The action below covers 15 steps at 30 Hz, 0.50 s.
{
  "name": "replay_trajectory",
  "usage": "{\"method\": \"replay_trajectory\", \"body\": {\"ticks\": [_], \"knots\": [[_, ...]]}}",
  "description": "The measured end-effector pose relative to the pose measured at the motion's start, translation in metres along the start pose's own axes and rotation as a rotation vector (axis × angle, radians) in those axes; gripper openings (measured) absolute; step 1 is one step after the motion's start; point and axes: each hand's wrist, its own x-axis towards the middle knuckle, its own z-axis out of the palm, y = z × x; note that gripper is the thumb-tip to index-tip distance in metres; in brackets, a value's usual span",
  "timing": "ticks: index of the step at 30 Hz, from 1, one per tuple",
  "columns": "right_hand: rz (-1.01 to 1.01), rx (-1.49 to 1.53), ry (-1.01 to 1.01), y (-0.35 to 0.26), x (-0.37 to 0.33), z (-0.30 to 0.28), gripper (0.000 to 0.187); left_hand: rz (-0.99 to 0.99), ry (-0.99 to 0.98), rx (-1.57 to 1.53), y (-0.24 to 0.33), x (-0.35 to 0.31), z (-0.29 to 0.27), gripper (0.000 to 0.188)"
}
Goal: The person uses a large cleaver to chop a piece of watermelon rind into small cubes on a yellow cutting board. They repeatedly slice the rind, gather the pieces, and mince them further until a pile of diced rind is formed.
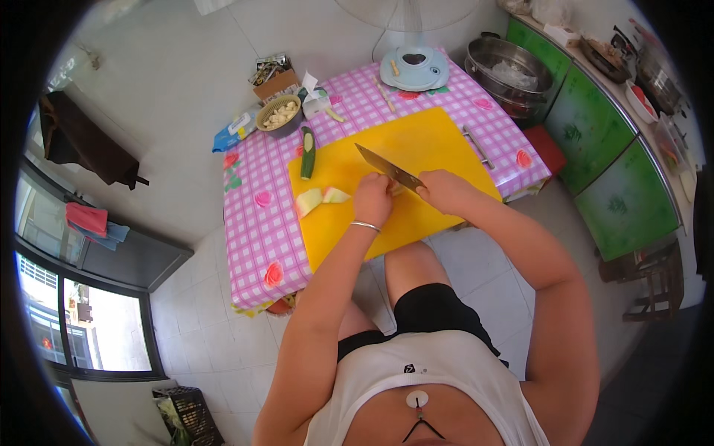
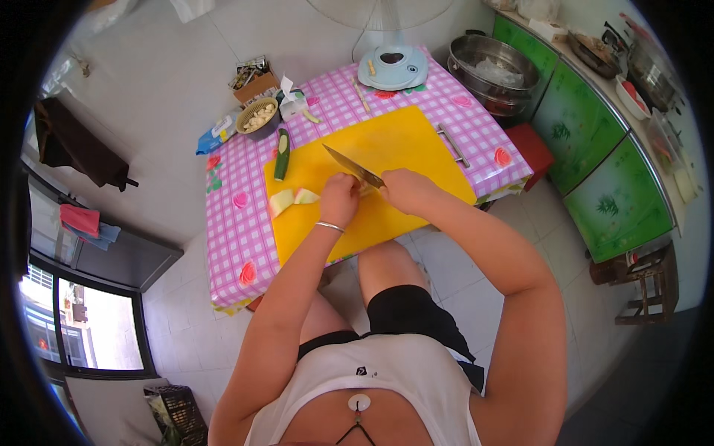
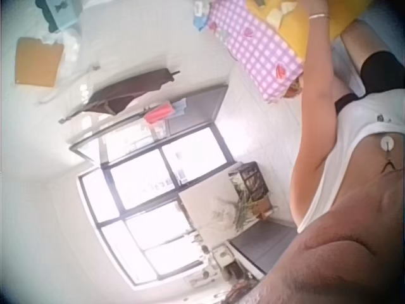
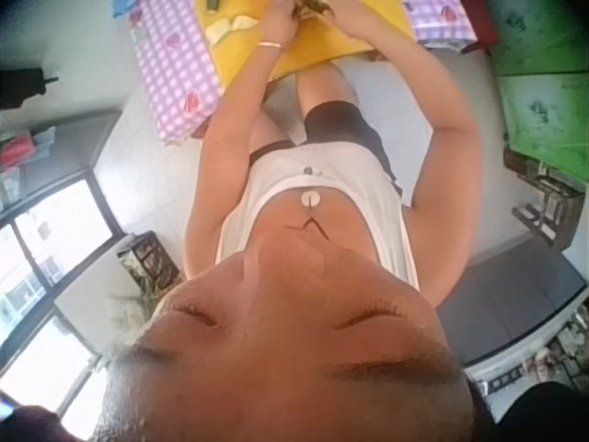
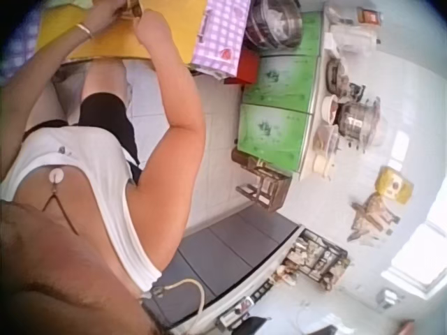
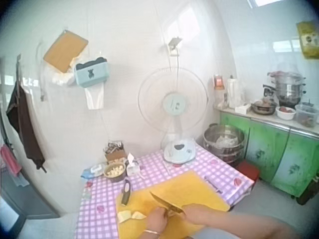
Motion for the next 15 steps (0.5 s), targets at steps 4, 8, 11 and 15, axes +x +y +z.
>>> {"method": "replay_trajectory", "body": {"ticks": [4,8,11,15], "knots": [[0.011,-0.001,0.053,-0.01,-0.001,0.005,0.028,-0.006,-0.049,0.07,0.004,0.002,-0.001,0.006],[-0.021,-0.013,0.018,-0.005,0.006,0.003,0.028,-0.029,-0.088,0.091,0.002,0.004,-0.001,0.005],[-0.029,0.03,0.05,-0.004,0.005,0.009,0.028,-0.025,-0.07,0.068,0.008,0.004,-0.005,0.003],[-0.038,0.013,0.005,0.0,0.009,0.011,0.029,-0.031,-0.076,0.093,0.009,0.004,-0.004,0.002]]}}
